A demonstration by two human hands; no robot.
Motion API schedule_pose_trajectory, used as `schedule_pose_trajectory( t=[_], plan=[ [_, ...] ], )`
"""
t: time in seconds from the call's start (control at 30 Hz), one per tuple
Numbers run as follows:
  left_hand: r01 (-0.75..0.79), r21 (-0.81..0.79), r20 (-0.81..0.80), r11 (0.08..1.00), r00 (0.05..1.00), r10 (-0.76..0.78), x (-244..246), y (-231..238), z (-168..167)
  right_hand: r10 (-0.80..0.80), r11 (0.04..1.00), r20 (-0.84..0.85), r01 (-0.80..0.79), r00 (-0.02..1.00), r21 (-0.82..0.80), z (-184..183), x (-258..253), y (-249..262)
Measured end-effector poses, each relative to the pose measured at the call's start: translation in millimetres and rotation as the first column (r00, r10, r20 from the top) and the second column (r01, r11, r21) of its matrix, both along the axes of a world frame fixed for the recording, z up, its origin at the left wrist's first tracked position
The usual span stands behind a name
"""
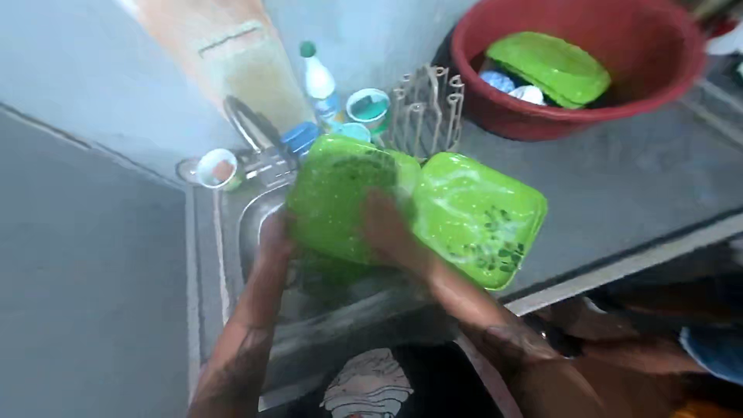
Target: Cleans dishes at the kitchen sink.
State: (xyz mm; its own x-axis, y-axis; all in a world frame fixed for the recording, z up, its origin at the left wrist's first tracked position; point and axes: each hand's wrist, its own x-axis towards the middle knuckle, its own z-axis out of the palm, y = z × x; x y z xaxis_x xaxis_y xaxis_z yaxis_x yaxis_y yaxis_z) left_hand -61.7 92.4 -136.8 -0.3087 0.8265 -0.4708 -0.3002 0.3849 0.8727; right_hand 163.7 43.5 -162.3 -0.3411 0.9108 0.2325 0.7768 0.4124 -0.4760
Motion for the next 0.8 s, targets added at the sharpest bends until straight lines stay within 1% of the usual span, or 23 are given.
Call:
schedule_pose_trajectory(
  t=[0.03, 0.1, 0.17, 0.2, 0.23, 0.27, 0.33, 0.37, 0.4, 0.43, 0.47, 0.5, 0.53, 0.57, 0.6, 0.63, 0.67, 0.73, 0.77, 0.8],
  plan=[
    [-0.038, 0.01, 0.018, 0.999, 0.999, 0.038, -6.9, -2.1, 1.2, 0.149, 0.987, 0.006, -0.149, 0.989, -0.053, 7.5, -25.7, 5.5],
    [-0.061, 0.062, 0.03, 0.996, 0.998, 0.059, -15.6, -6.5, 0.7, 0.394, 0.915, 0.015, -0.39, 0.919, -0.105, 10.3, -75.2, 21.0],
    [-0.109, 0.071, 0.018, 0.991, 0.994, 0.108, -18.2, -14.6, 0.5, 0.535, 0.832, -0.002, -0.527, 0.845, -0.173, 7.5, -111.8, 39.6],
    [-0.144, 0.076, 0.019, 0.987, 0.99, 0.143, -19.6, -19.2, -0.3, 0.561, 0.811, -0.013, -0.553, 0.828, -0.189, 3.7, -123.7, 51.2],
    [-0.161, 0.081, 0.013, 0.984, 0.987, 0.16, -21.4, -24.4, -1.1, 0.543, 0.825, -0.025, -0.538, 0.839, -0.173, -1.0, -130.9, 63.4],
    [-0.155, 0.093, 0.021, 0.983, 0.988, 0.154, -25.5, -32.5, -1.2, 0.485, 0.865, -0.018, -0.483, 0.874, -0.139, -7.4, -134.7, 77.2],
    [-0.127, 0.135, 0.012, 0.983, 0.992, 0.126, -33.1, -51.8, -3.0, 0.285, 0.956, -0.03, -0.286, 0.958, -0.066, -20.6, -136.1, 101.7],
    [-0.097, 0.165, 0.005, 0.981, 0.995, 0.098, -35.0, -59.1, -5.3, 0.193, 0.976, -0.055, -0.198, 0.98, -0.094, -22.7, -135.4, 108.1],
    [-0.075, 0.176, -0.011, 0.982, 0.997, 0.078, -33.2, -64.3, -6.5, 0.133, 0.981, -0.096, -0.145, 0.986, -0.127, -25.1, -136.4, 106.9],
    [-0.061, 0.171, -0.033, 0.983, 0.997, 0.068, -30.1, -67.2, -7.1, 0.125, 0.976, -0.133, -0.146, 0.983, -0.159, -23.9, -138.5, 96.6],
    [-0.056, 0.163, -0.033, 0.985, 0.998, 0.062, -26.9, -66.3, -8.2, 0.171, 0.96, -0.172, -0.204, 0.97, -0.193, -17.2, -139.7, 81.3],
    [-0.053, 0.159, -0.012, 0.986, 0.998, 0.056, -24.8, -62.6, -9.8, 0.258, 0.941, -0.175, -0.288, 0.95, -0.178, -8.2, -138.8, 66.0],
    [-0.058, 0.158, 0.007, 0.986, 0.998, 0.057, -24.6, -58.7, -11.7, 0.385, 0.907, -0.087, -0.394, 0.919, -0.151, -0.4, -135.6, 55.1],
    [-0.072, 0.163, 0.032, 0.984, 0.997, 0.068, -26.6, -55.8, -13.4, 0.464, 0.878, 0.001, -0.46, 0.886, -0.13, 0.5, -131.8, 53.4],
    [-0.082, 0.175, 0.086, 0.981, 0.994, 0.068, -31.3, -56.8, -13.2, 0.471, 0.879, 0.034, -0.466, 0.881, -0.098, -5.4, -124.5, 59.3],
    [-0.084, 0.176, 0.116, 0.981, 0.991, 0.064, -36.2, -57.5, -12.1, 0.41, 0.91, 0.016, -0.408, 0.912, -0.072, -14.8, -114.2, 71.7],
    [-0.084, 0.173, 0.111, 0.981, 0.992, 0.065, -37.5, -57.6, -10.5, 0.308, 0.948, -0.008, -0.308, 0.951, -0.082, -21.1, -102.7, 86.2],
    [-0.069, 0.152, 0.045, 0.986, 0.997, 0.063, -29.9, -56.0, -9.0, 0.116, 0.989, -0.053, -0.121, 0.992, -0.09, -32.8, -93.1, 106.4],
    [-0.052, 0.146, 0.005, 0.988, 0.999, 0.052, -22.9, -54.6, -9.9, 0.081, 0.992, -0.088, -0.089, 0.993, -0.088, -32.2, -95.3, 104.6],
    [-0.026, 0.15, -0.023, 0.988, 0.999, 0.03, -16.7, -52.7, -13.0, 0.107, 0.984, -0.115, -0.122, 0.988, -0.129, -20.9, -96.7, 91.5]
  ],
)
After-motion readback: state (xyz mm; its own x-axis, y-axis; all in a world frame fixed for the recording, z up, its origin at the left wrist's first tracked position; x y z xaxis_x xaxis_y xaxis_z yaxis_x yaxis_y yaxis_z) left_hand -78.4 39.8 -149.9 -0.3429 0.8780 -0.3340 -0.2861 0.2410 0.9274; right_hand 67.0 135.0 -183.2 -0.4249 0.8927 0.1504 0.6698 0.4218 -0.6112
